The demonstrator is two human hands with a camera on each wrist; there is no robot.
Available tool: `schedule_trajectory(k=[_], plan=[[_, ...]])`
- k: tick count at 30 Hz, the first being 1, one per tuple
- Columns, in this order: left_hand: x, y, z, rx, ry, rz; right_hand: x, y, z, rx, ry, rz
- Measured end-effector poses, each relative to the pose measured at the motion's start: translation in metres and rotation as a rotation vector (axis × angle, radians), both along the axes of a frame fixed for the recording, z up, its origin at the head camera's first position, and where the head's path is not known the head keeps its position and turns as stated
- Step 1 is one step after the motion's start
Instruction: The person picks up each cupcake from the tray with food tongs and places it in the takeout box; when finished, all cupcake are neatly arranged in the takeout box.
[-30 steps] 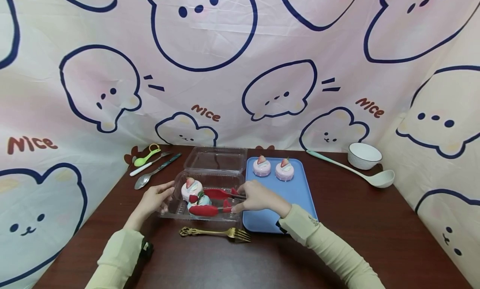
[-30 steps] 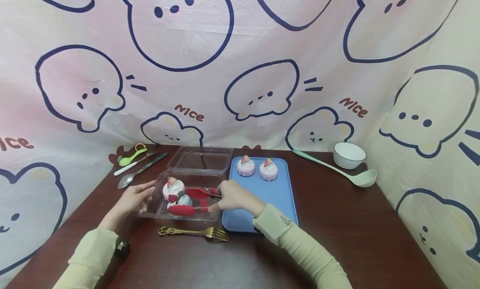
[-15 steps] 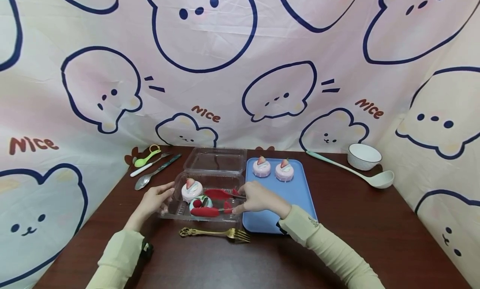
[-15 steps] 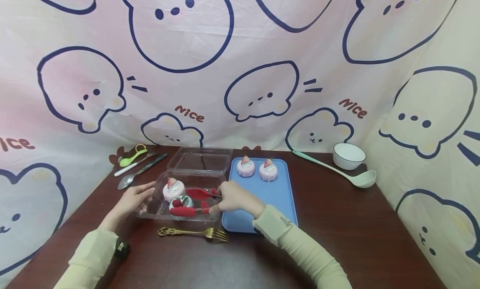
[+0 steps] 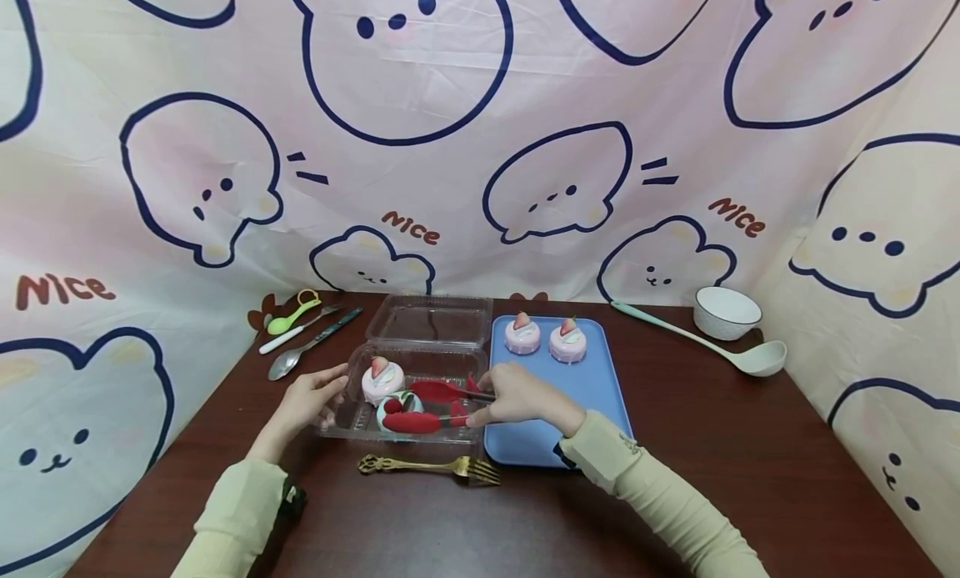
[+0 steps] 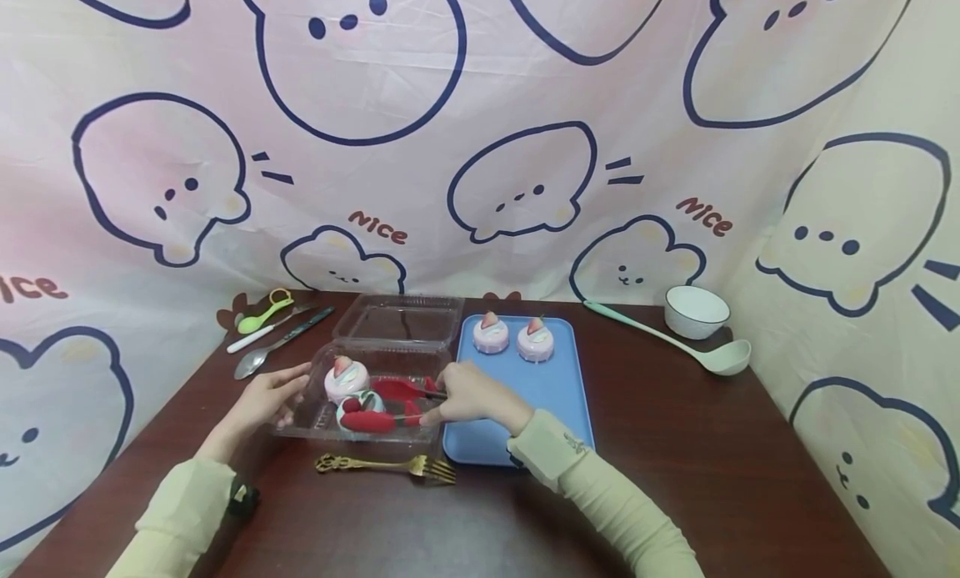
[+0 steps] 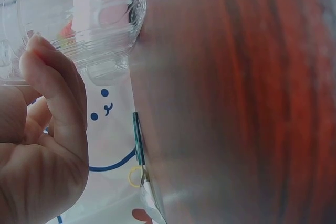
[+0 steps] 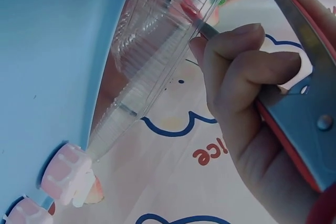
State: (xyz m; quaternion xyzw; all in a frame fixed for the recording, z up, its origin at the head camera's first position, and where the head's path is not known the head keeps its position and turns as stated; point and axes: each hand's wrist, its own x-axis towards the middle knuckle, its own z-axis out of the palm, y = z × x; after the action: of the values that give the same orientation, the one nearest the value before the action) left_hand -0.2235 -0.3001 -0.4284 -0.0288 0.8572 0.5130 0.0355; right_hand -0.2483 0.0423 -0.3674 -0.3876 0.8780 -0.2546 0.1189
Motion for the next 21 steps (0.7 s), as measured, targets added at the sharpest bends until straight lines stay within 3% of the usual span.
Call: schedule_trajectory(k=[9,15,21], plan=[[0.001,0.000,0.000,0.008,0.002,-0.002,0.001,-0.004,-0.001,-0.002,0.006,-0.015],[0.001,-0.002,-0.001,0.010,0.004,0.002,0.000,0.000,0.000,-0.052,-0.053,-0.031],[0.001,-0.002,-0.002,0.032,0.006,0.002,-0.003,0.017,0.001,-0.121,-0.050,-0.075]])
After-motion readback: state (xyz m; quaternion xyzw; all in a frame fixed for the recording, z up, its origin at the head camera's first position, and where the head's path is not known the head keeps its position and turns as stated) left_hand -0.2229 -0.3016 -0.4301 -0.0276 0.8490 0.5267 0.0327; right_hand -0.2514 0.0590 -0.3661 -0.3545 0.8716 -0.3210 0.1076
